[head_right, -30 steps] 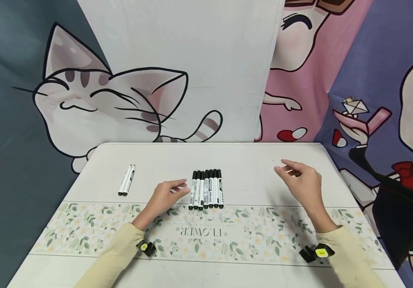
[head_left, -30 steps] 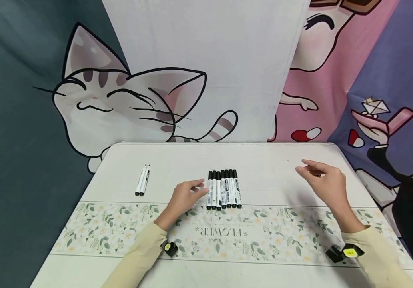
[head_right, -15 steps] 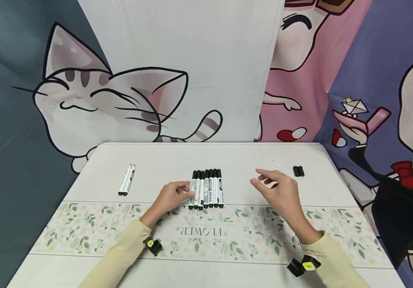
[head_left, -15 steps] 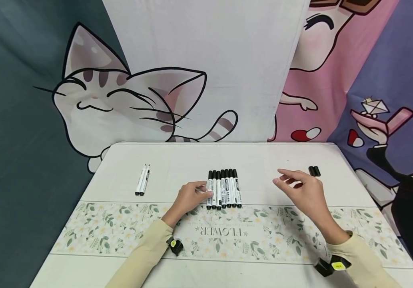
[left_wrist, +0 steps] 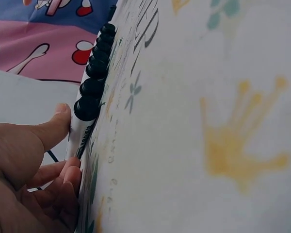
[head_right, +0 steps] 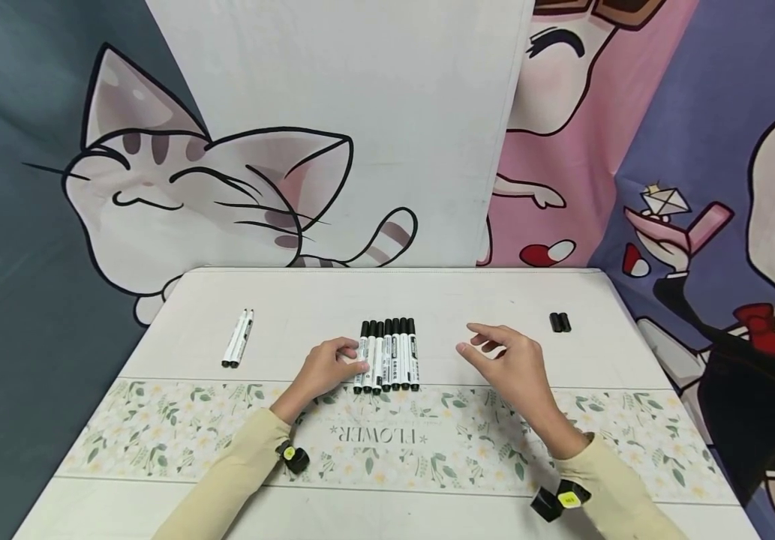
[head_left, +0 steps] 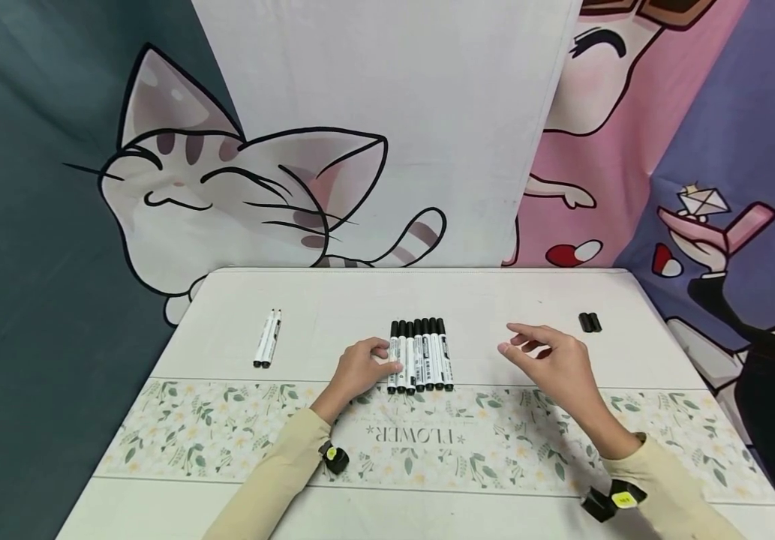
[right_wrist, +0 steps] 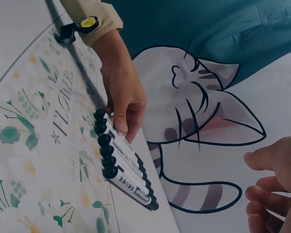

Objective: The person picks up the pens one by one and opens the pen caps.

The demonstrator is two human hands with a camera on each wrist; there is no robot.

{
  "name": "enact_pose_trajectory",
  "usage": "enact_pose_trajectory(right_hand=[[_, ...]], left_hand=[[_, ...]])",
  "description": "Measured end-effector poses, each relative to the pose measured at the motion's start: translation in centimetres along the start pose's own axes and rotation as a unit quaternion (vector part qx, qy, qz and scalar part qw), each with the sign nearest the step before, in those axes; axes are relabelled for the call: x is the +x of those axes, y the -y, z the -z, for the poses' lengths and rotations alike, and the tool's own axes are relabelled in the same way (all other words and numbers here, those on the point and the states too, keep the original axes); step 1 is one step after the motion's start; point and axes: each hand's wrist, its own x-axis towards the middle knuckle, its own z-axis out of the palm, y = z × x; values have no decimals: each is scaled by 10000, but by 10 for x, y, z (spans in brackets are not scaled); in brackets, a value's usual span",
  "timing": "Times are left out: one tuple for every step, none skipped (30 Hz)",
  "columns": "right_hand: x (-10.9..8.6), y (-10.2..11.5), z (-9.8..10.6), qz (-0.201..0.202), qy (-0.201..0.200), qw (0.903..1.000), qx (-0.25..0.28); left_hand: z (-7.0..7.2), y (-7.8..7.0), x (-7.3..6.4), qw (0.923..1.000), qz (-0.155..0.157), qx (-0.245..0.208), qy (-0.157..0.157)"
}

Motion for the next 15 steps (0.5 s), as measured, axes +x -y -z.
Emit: enact_pose_trajectory(right_hand=[[0,1,-1,14,28,10000,5],[0,2,-1,30,53,10000,15],[1,2,-2,45,76,10000,7],[1,3,-2,63,95,9999,-10],[2,4,-3,88,112,9999,-17],[3,5,-3,117,133,9998,-19],[4,6,-3,151,152,9998,-30],[5,6,-3,180,173,9997,-34],[6,6,-4,208,192,9996,-32],[7,7,-4,246,206,9995,-41],[8,8,-4,280,219,9994,-45],[10,8,-5,313,228,9992,-55],[11,9,-6,337,233,9991,-51],[12,9,-7,357,239,9991,-48],[13,10,-8,373,243,9990,-47]], left_hand=[[0,0,0,10000,11,7,3],[1,0,0,10000,17,9,4],[1,-1,0,10000,37,10,6],[2,-1,0,10000,47,11,17],[2,-1,0,10000,55,15,33],[3,-1,-1,10000,66,29,50],[4,-1,-1,9999,67,56,59],[4,-1,-2,9999,62,84,68],[4,-2,-2,9999,59,104,77],[4,-2,-3,9999,31,135,84],[4,-3,-3,9998,19,161,81],[4,-3,-3,9998,8,201,67],[4,-4,-4,9997,-10,247,44],[3,-4,-4,9995,-35,302,14],[2,-5,-4,9994,-42,348,-27]])
